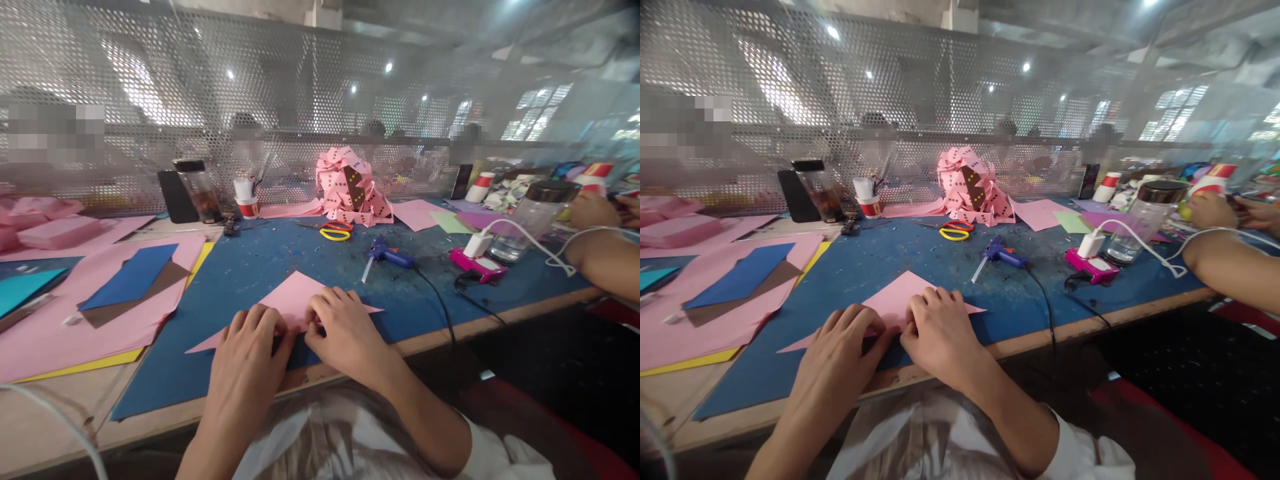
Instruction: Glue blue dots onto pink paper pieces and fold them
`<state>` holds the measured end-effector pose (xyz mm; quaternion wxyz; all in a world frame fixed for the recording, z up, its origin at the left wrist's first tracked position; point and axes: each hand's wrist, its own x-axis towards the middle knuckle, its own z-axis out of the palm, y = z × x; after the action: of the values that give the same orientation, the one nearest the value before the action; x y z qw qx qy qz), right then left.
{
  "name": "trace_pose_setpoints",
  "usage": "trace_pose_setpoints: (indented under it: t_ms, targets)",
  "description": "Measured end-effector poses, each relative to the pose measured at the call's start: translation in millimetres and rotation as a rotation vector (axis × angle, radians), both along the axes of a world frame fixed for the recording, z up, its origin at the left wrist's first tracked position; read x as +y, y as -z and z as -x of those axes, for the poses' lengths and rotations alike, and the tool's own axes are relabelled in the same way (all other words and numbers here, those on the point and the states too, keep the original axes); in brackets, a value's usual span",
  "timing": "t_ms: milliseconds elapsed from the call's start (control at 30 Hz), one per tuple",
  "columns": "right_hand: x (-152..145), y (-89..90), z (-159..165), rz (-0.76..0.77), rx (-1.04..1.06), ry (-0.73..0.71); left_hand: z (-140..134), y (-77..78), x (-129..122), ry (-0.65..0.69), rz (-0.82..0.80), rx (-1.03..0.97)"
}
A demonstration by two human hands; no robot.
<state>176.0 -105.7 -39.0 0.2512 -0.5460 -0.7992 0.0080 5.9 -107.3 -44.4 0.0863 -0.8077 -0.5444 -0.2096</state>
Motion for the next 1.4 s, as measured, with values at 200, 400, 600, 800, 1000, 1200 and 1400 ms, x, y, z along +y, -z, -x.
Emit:
trace_pose_setpoints:
  t_ms: [200, 400, 600, 800, 1000, 1200, 1400]
  targets:
    - [-0.5, -1.4, -10.9, 0.009, 0.021, -0.022, 0.2, 0.6, 1.3, 0.007, -0.002, -0.011]
    - [-3.2, -3.2, -22.3, 0.021, 0.039, -0.005, 1.0, 1.7, 2.0, 0.005, 0.011, -0.019]
    - [-4.9, -3.1, -32.4, 0.030, 0.057, 0.011, 2.4, 1.3, 3.1, 0.014, 0.042, -0.045]
    - [-5.6, -4.2, -45.0, 0.037, 0.052, 0.012, 3.4, 1.9, 3.9, 0.021, 0.037, -0.067]
    - [-8.3, -6.5, -55.2, 0.044, 0.051, 0.009, 5.0, 3.9, 5.5, 0.026, 0.032, -0.073]
    - [-9.2, -5.1, -63.2, 0.039, 0.063, 0.044, 2.8, 1.0, 3.5, 0.015, 0.064, -0.095]
    - [-13.3, -5.9, -75.8, 0.038, 0.080, 0.074, 3.5, 1.4, 4.4, 0.027, 0.065, -0.094]
